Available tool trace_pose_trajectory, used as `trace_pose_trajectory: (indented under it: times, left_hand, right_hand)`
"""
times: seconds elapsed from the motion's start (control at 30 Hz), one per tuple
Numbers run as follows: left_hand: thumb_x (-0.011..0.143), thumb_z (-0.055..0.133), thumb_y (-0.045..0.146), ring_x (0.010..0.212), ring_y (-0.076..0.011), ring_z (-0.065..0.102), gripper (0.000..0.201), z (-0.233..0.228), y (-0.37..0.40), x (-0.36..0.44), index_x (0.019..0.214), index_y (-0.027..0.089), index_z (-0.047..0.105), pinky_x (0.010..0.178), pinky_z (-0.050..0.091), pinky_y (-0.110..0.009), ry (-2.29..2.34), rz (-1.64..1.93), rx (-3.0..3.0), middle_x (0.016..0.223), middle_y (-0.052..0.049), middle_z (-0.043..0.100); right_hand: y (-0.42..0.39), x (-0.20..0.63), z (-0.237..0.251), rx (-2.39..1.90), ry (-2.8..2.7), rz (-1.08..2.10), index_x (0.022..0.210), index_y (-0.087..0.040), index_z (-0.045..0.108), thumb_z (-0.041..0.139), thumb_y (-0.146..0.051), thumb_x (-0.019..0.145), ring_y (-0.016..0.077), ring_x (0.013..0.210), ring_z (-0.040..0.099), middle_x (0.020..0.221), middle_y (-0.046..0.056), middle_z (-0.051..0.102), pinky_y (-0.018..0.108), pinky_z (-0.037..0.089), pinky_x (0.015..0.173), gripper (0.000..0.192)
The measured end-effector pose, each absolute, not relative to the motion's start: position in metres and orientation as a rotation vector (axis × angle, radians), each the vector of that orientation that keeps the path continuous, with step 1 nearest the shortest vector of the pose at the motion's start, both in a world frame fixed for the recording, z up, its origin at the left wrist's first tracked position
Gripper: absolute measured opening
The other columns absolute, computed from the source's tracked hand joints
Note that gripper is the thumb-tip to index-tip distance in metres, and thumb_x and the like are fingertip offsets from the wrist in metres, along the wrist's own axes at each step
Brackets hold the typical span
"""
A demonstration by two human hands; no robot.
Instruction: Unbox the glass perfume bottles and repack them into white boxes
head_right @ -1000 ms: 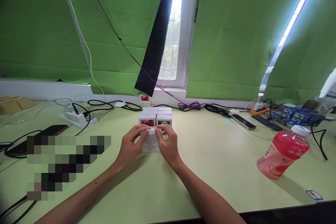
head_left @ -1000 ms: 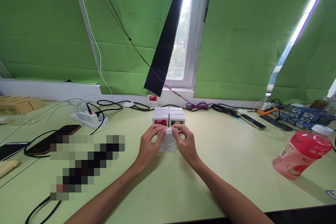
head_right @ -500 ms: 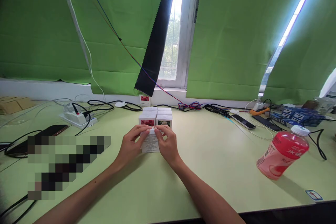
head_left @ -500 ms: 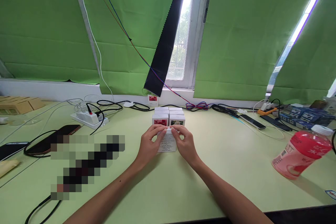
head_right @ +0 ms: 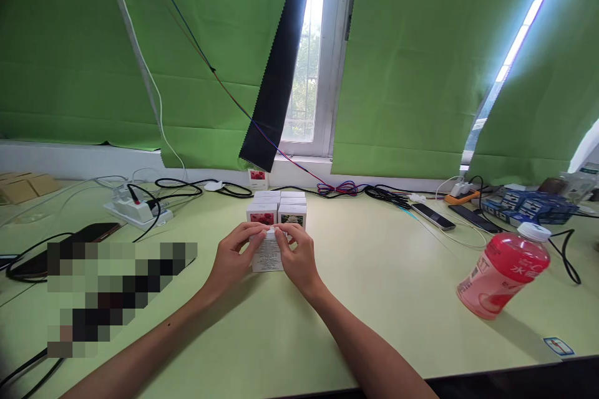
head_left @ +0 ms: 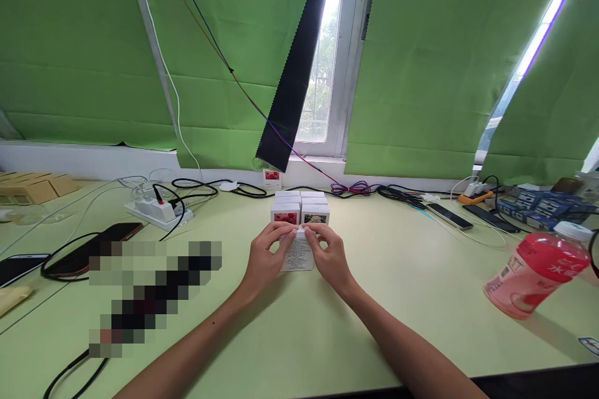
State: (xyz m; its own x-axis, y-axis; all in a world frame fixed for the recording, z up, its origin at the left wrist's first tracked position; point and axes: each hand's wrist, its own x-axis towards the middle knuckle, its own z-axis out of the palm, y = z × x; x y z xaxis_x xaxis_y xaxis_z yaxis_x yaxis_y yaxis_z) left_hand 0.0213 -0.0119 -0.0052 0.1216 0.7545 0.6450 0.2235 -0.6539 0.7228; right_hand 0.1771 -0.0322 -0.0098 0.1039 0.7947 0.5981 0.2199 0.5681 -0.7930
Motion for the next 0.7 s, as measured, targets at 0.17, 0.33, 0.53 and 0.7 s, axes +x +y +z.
trace_pose_trajectory:
  times: [0.17, 0.33, 0.53, 0.7]
  left_hand:
    - [0.090, 0.063, 0.042, 0.098, -0.0223, 0.067, 0.023, -0.0045, -0.0119, 0.0214, 0.092, 0.024, 0.077, 0.083, 0.057, -0.033, 0.949, 1.563, 1.947, 0.101, -0.007, 0.071]
    - [0.090, 0.063, 0.041, 0.097, -0.0218, 0.067, 0.022, -0.0064, -0.0109, 0.0210, 0.093, 0.023, 0.077, 0.082, 0.057, -0.032, 0.949, 1.563, 1.947, 0.103, -0.007, 0.071]
    - [0.092, 0.062, 0.039, 0.098, -0.0212, 0.066, 0.021, -0.0059, -0.0129, 0.0204, 0.095, 0.025, 0.077, 0.085, 0.056, -0.033, 0.955, 1.574, 1.982, 0.103, -0.006, 0.070]
    - [0.092, 0.062, 0.037, 0.094, -0.0201, 0.066, 0.019, -0.0038, -0.0143, 0.0204, 0.094, 0.025, 0.077, 0.085, 0.055, -0.033, 0.975, 1.599, 2.038, 0.099, -0.005, 0.070]
  right_hand:
    - [-0.0319, 0.1772, -0.0091, -0.934, -1.447, 0.521, 0.106, -0.027, 0.078, 0.055, -0.038, 0.099, 0.0229, 0.096, 0.067, 0.103, 0.006, 0.075, 0.033, 0.051, 0.073, 0.026]
    - [-0.0318, 0.1769, -0.0100, -0.929, -1.451, 0.527, 0.107, -0.027, 0.077, 0.055, -0.038, 0.099, 0.0225, 0.096, 0.067, 0.104, 0.006, 0.074, 0.033, 0.051, 0.075, 0.027]
    - [-0.0325, 0.1767, -0.0112, -0.913, -1.458, 0.518, 0.109, -0.027, 0.077, 0.052, -0.038, 0.100, 0.0221, 0.097, 0.067, 0.105, 0.006, 0.074, 0.033, 0.052, 0.076, 0.028]
    - [-0.0318, 0.1776, -0.0105, -0.893, -1.466, 0.518, 0.107, -0.028, 0.077, 0.054, -0.036, 0.100, 0.0219, 0.098, 0.067, 0.106, 0.005, 0.074, 0.032, 0.052, 0.077, 0.026]
